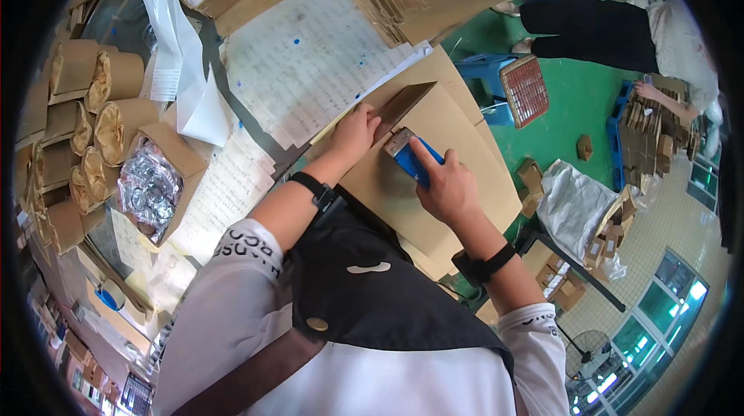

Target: Packing industrial items and sachets into cardboard boxes and sealing them with tape.

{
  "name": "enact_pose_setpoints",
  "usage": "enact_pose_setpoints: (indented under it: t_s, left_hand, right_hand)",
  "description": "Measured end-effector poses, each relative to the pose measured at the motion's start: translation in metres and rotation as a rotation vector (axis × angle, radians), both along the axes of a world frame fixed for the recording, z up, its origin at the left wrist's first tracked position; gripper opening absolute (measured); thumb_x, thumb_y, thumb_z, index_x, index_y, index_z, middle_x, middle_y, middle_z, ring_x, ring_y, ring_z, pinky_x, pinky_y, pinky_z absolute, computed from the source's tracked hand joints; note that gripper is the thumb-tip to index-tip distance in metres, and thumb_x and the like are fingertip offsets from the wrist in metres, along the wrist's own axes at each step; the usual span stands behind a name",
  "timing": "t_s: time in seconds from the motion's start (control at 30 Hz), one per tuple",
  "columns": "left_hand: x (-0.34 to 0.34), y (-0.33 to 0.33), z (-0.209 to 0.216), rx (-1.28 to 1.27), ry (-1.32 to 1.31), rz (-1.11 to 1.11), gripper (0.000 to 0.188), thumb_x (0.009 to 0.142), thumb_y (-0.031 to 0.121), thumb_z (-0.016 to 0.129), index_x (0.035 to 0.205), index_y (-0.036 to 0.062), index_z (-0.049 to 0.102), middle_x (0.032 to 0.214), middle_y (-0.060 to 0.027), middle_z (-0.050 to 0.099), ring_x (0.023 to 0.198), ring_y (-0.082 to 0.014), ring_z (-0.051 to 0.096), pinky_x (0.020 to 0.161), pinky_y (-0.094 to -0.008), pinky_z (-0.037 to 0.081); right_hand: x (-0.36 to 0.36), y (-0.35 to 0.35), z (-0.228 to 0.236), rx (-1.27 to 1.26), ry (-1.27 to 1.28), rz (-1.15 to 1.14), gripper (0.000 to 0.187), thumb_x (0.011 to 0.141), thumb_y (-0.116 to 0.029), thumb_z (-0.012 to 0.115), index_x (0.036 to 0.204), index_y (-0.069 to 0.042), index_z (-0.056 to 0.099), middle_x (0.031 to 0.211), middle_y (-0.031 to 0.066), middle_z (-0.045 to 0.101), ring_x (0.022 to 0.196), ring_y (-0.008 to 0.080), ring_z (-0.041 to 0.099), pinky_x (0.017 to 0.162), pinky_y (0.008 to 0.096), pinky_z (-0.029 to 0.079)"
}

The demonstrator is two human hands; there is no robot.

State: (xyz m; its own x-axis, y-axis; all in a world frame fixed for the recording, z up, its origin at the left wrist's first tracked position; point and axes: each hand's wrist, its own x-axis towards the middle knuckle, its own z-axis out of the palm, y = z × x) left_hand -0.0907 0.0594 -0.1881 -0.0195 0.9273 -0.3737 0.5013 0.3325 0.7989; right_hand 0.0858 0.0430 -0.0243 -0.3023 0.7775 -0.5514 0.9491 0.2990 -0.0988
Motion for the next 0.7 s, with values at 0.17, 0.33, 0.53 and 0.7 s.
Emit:
enact_pose_setpoints:
  t_s: [0.17, 0.33, 0.53, 0.7]
  left_hand:
    - [0.008, 0.003, -0.069, -0.282, -0.413, 0.131, 0.033, 0.090, 0.024, 0.064, 0.113, 0.0017, 0.057, 0.094, -0.0096, 0.067, 0.094, -0.0241, 0.063, 0.081, -0.0366, 0.049]
    - [0.013, -0.012, -0.110, 0.102, 0.170, 0.314, 0.035, 0.091, 0.024, 0.063, 0.118, 0.0024, 0.055, 0.114, -0.0150, 0.061, 0.109, -0.0271, 0.057, 0.095, -0.0382, 0.043]
    - [0.026, 0.021, 0.017, -0.333, -0.465, -0.247, 0.073, 0.097, 0.053, 0.035, 0.138, -0.0073, 0.034, 0.138, -0.0286, 0.041, 0.128, -0.0364, 0.042, 0.107, -0.0409, 0.030]
    - [0.044, 0.009, -0.019, -0.306, -0.488, 0.022, 0.049, 0.097, 0.053, 0.040, 0.094, 0.0080, 0.058, 0.069, 0.0044, 0.045, 0.061, -0.0079, 0.039, 0.054, -0.0252, 0.034]
  right_hand:
    - [-0.003, 0.004, 0.003, -0.023, -0.023, 0.001, 0.081, 0.074, -0.021, 0.070, 0.143, -0.037, 0.032, 0.095, 0.0194, 0.052, 0.075, 0.0360, 0.064, 0.063, 0.0435, 0.054]
    - [-0.009, 0.005, 0.004, -0.025, -0.018, 0.021, 0.081, 0.074, -0.020, 0.070, 0.144, -0.037, 0.031, 0.095, 0.0195, 0.052, 0.074, 0.0360, 0.063, 0.063, 0.0439, 0.054]
    - [0.012, 0.001, 0.004, -0.022, -0.010, -0.026, 0.081, 0.076, -0.024, 0.070, 0.145, -0.033, 0.030, 0.093, 0.0212, 0.052, 0.073, 0.0376, 0.063, 0.065, 0.0441, 0.054]
    - [0.079, 0.015, -0.014, -0.539, 0.863, -0.506, 0.064, 0.086, -0.046, 0.064, 0.131, -0.004, 0.046, 0.086, 0.0198, 0.065, 0.077, 0.0260, 0.065, 0.067, 0.0347, 0.051]
